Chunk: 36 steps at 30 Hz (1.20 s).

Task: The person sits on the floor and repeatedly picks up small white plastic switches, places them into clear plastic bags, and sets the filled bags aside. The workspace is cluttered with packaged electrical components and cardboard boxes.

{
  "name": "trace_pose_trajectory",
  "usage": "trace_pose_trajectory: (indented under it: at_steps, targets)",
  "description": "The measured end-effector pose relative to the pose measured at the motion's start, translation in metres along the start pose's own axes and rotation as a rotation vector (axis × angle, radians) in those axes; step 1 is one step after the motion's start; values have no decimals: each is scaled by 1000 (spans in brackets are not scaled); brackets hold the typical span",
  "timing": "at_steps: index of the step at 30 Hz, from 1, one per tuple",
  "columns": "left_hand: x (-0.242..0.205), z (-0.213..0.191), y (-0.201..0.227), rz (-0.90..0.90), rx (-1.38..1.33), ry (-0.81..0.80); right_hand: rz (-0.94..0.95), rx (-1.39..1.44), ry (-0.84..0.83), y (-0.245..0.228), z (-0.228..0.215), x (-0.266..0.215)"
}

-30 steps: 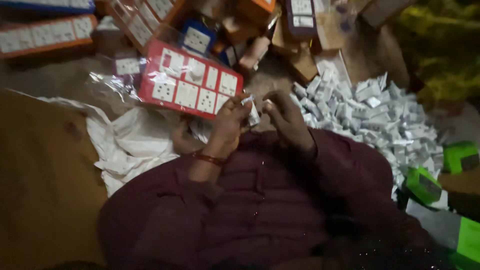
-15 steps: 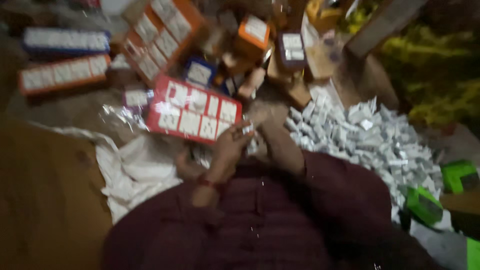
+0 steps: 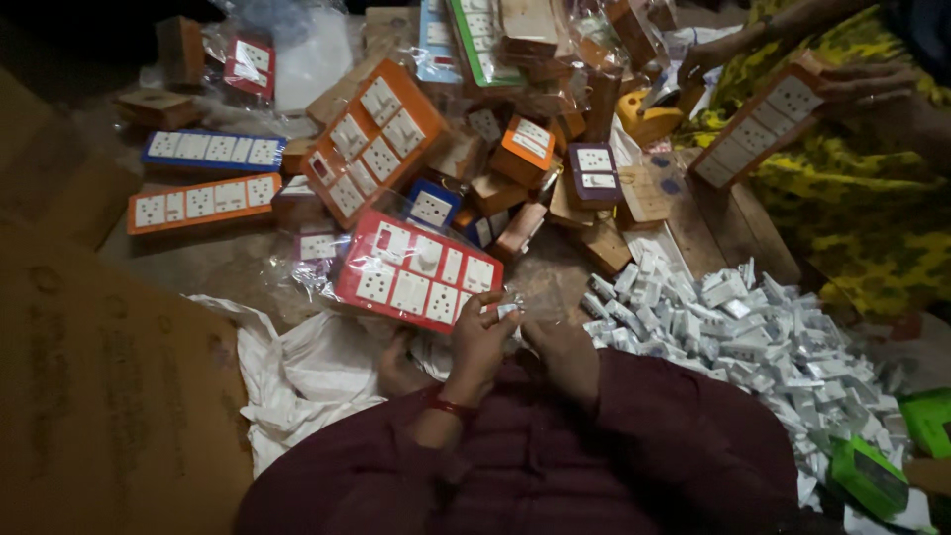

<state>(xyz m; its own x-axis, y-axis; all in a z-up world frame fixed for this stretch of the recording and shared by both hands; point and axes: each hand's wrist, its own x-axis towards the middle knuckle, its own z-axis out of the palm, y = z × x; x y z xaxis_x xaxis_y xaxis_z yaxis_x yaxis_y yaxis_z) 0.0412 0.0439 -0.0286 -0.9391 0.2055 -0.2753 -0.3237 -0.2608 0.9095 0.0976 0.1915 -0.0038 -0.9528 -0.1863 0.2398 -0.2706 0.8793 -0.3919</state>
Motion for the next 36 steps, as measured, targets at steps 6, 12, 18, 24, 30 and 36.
trace_pose_trajectory:
  at_steps: [6, 12, 18, 24, 30, 36]
  targets:
    - [7, 2, -16, 56, -30, -81, -31, 160, 74, 8, -11, 11]
    - [1, 4, -14, 202, 8, -56, -107, 131, 37, 7, -11, 11]
    - [-5, 10, -2, 132, 164, 29, -83, 215, 113, 0, -20, 6]
    - [-7, 14, 0, 177, 20, -24, -100, 208, 47, 9, -15, 10]
    - [-11, 13, 6, 19, -82, -18, -92, 137, 53, 21, -6, 4]
    - [-17, 9, 17, 64, 53, -14, -127, 17, 95, -1, -8, -1]
